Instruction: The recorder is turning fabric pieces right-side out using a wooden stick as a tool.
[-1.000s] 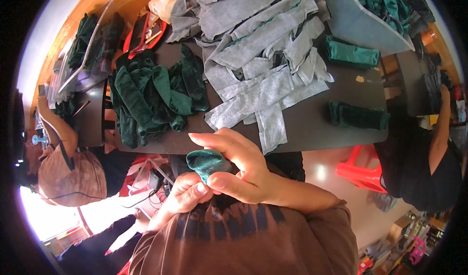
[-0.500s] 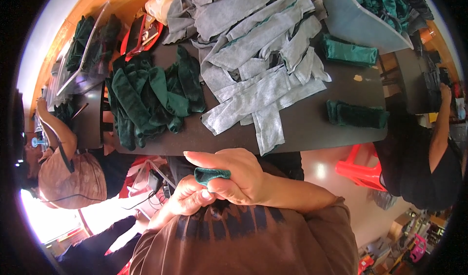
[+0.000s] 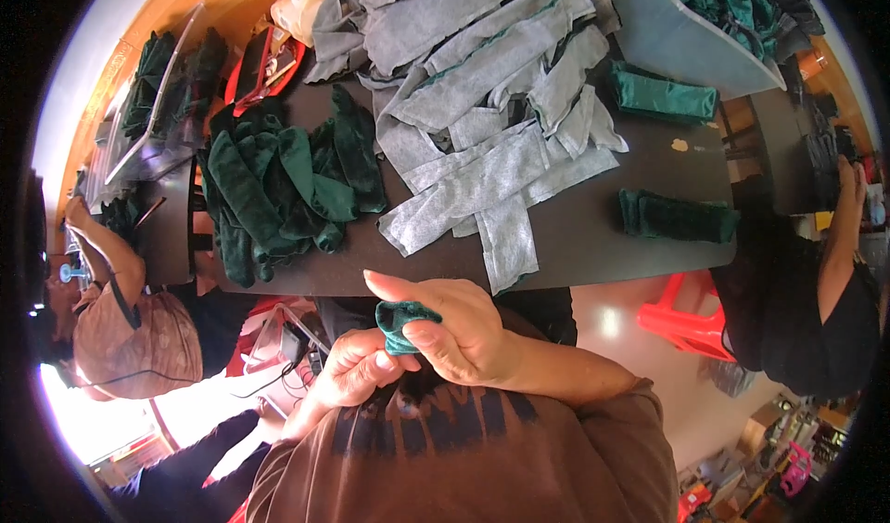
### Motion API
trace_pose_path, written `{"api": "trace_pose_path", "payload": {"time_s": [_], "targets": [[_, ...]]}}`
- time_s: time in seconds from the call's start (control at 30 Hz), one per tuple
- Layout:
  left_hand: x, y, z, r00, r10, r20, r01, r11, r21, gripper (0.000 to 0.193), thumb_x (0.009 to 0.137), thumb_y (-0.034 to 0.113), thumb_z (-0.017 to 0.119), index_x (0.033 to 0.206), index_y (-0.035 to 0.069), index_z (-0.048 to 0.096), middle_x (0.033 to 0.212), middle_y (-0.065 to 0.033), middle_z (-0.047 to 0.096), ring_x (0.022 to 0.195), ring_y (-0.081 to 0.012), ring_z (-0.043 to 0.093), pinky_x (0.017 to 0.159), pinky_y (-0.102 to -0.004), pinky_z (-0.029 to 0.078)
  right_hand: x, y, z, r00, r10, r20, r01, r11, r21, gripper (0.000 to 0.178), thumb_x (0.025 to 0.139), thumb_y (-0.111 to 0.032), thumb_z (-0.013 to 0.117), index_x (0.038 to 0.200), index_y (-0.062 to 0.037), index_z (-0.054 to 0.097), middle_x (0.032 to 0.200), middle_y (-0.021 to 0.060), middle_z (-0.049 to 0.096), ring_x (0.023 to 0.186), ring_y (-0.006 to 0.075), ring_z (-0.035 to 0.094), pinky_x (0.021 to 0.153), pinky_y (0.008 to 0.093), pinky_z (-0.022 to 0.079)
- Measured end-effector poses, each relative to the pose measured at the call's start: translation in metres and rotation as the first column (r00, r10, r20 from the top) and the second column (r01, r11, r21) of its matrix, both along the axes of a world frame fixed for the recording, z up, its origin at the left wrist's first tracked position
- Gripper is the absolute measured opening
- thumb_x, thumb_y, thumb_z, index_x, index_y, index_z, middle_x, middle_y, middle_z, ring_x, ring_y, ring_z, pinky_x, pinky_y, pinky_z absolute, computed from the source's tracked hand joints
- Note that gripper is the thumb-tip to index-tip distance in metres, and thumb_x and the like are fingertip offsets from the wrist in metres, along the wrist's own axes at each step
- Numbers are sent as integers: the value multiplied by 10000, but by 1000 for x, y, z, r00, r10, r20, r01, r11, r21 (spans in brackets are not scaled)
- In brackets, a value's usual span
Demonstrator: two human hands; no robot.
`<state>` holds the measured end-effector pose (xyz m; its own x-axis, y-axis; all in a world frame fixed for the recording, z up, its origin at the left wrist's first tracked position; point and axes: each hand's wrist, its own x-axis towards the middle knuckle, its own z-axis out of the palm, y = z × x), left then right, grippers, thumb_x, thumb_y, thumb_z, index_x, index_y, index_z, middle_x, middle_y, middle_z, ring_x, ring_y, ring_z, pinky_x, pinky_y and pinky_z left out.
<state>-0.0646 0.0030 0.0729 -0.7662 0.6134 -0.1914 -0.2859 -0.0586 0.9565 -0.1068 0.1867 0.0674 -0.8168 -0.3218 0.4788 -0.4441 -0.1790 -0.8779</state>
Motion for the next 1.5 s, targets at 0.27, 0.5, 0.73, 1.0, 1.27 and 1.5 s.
{"api": "trace_pose_path", "payload": {"time_s": [0.27,0.5,0.73,1.0,1.27,1.5], "targets": [[8,2,-3,993,43,112,-56,992,115,333,922,257,438,895,-45,576,572,16,443,490,-56,339,466,-218,287,1,1,0,999,44,-12,-44,998,33,447,917,-310,412,1099,86,511,937,176,616,675,219,613,608,290,480],[8,-4,-5,996,22,91,-29,997,75,334,923,298,440,917,0,590,647,21,469,595,-48,408,548,-194,339,3,-1,-7,997,-72,7,72,991,-116,401,919,-216,392,1170,86,468,735,108,584,565,209,558,527,302,437],[9,-1,-8,988,51,143,-71,988,137,324,928,276,432,934,-12,580,637,23,440,569,-48,381,530,-196,323,5,-3,-1,998,-42,48,40,998,48,411,919,-298,401,996,67,574,884,155,633,683,211,620,618,281,485],[5,-1,-6,964,-40,265,-38,958,284,335,942,276,391,932,-15,557,611,21,412,533,-60,359,500,-210,306,2,-3,-6,999,17,37,-19,999,49,390,906,-278,395,983,53,585,810,123,616,610,181,545,571,292,447],[6,-1,-6,987,-17,163,-12,985,174,355,942,301,382,935,-10,552,603,14,421,538,-67,380,517,-210,329,-2,-4,5,986,13,164,14,987,-159,439,888,-352,456,1049,51,524,791,96,517,727,164,490,657,293,411],[11,-3,-10,995,33,93,-41,995,86,368,927,298,418,888,-42,554,576,-5,424,498,-68,377,490,-221,312,-2,1,10,992,-86,94,89,995,-35,429,909,-324,431,968,80,564,681,106,553,569,154,500,536,275,397]]}}
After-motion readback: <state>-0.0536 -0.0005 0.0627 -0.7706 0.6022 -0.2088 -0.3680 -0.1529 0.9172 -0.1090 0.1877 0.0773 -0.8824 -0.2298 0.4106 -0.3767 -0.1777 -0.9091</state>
